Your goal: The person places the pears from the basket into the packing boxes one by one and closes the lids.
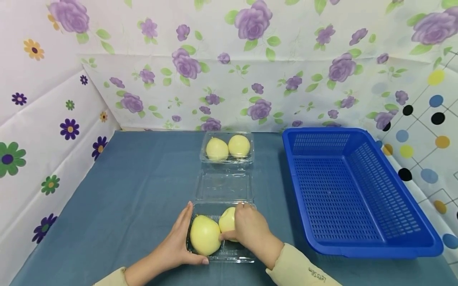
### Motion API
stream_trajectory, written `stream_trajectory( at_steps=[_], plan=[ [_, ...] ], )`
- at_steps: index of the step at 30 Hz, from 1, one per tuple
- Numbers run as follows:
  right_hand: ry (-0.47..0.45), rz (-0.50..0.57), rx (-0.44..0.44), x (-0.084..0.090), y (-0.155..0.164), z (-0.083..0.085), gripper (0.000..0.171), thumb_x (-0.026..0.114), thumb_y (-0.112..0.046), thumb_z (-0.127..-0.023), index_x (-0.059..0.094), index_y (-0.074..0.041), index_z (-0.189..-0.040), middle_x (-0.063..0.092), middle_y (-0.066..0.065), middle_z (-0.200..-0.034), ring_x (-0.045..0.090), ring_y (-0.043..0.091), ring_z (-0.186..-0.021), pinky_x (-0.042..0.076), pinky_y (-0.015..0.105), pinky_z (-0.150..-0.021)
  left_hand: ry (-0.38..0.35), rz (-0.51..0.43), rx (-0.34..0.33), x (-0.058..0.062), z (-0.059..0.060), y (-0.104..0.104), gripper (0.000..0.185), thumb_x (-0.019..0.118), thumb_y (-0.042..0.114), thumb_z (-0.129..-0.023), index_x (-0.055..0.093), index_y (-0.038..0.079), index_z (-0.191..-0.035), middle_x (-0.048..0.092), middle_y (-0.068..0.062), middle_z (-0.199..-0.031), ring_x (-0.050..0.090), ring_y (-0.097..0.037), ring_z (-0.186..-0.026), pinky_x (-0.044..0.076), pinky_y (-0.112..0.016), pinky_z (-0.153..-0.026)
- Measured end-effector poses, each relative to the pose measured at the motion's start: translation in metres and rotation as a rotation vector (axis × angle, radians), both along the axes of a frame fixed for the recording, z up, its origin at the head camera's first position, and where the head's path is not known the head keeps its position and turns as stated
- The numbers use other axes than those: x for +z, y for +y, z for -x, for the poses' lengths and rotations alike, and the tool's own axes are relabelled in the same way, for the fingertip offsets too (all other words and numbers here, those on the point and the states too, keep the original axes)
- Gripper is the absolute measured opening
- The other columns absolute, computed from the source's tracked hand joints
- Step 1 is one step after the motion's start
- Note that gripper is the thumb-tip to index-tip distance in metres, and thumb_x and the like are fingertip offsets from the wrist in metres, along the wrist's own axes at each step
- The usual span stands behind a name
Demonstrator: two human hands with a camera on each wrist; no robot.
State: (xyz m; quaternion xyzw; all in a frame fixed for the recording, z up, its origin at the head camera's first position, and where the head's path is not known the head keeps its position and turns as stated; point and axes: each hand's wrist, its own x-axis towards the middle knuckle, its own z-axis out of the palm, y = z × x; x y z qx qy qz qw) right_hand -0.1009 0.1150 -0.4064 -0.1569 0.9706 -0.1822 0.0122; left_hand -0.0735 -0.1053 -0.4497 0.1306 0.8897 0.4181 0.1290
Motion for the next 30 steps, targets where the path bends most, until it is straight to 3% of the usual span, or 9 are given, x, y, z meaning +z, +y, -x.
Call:
stream_trajectory(
  at_steps=[4,8,12,17,23,30],
  plan=[
    [-0.018,0.017,0.04,0.002,0.002,-0.002,0.065,0.091,-0.042,-0.054,0.058,0.003,-0.088,0.06,0.013,-0.081,0.058,0.023,-0.068,0.051,0.04,-0.058,0.01,0.015,-0.002,0.001,-0.002,-0.001,0.14,0.091,0.046,-0.054,0.002,0.002,-0.153,0.001,-0.021,-0.158,0.014,-0.049,-0.14,0.029,-0.072,-0.099],
    [-0.025,0.047,0.036,0.004,0.003,-0.003,0.058,0.086,-0.041,-0.064,0.059,0.001,-0.092,0.06,0.011,-0.081,0.056,0.019,-0.066,0.048,0.036,-0.055,0.047,0.03,0.014,0.003,0.0,-0.002,0.134,0.088,0.05,-0.056,0.009,0.0,-0.152,0.007,-0.021,-0.158,0.017,-0.047,-0.14,0.029,-0.071,-0.099],
    [-0.043,0.101,-0.03,0.009,0.007,-0.001,0.058,0.078,-0.045,-0.075,0.061,0.002,-0.104,0.064,0.012,-0.09,0.061,0.022,-0.074,0.051,0.036,-0.06,0.097,0.028,0.058,0.007,0.006,-0.003,0.109,0.075,0.052,-0.075,0.018,-0.002,-0.15,0.016,-0.02,-0.157,0.021,-0.045,-0.14,0.029,-0.068,-0.102],
    [0.001,0.183,-0.119,0.009,0.014,0.004,0.063,0.07,-0.046,-0.083,0.058,0.004,-0.12,0.061,0.02,-0.114,0.059,0.036,-0.106,0.052,0.048,-0.085,0.135,-0.014,0.111,0.013,0.017,-0.006,0.084,0.058,0.04,-0.092,0.017,-0.005,-0.149,0.018,-0.026,-0.154,0.019,-0.045,-0.141,0.023,-0.067,-0.106],
    [-0.101,0.376,-0.227,0.001,0.021,0.014,0.079,0.061,-0.049,-0.089,0.038,0.006,-0.141,0.039,0.026,-0.144,0.038,0.043,-0.132,0.038,0.058,-0.102,0.019,-0.086,0.162,0.021,0.036,-0.005,0.075,0.046,0.038,-0.099,0.013,-0.007,-0.149,0.014,-0.031,-0.153,0.016,-0.045,-0.141,0.02,-0.064,-0.109],
    [-0.281,0.553,-0.333,-0.012,0.027,0.027,0.08,0.046,-0.049,-0.097,0.021,0.008,-0.147,0.027,0.032,-0.148,0.034,0.046,-0.134,0.034,0.06,-0.104,-0.126,-0.154,0.2,0.023,0.058,0.005,0.077,0.032,0.045,-0.103,0.013,-0.016,-0.145,0.017,-0.037,-0.149,0.02,-0.049,-0.138,0.021,-0.061,-0.111]
  ],
)
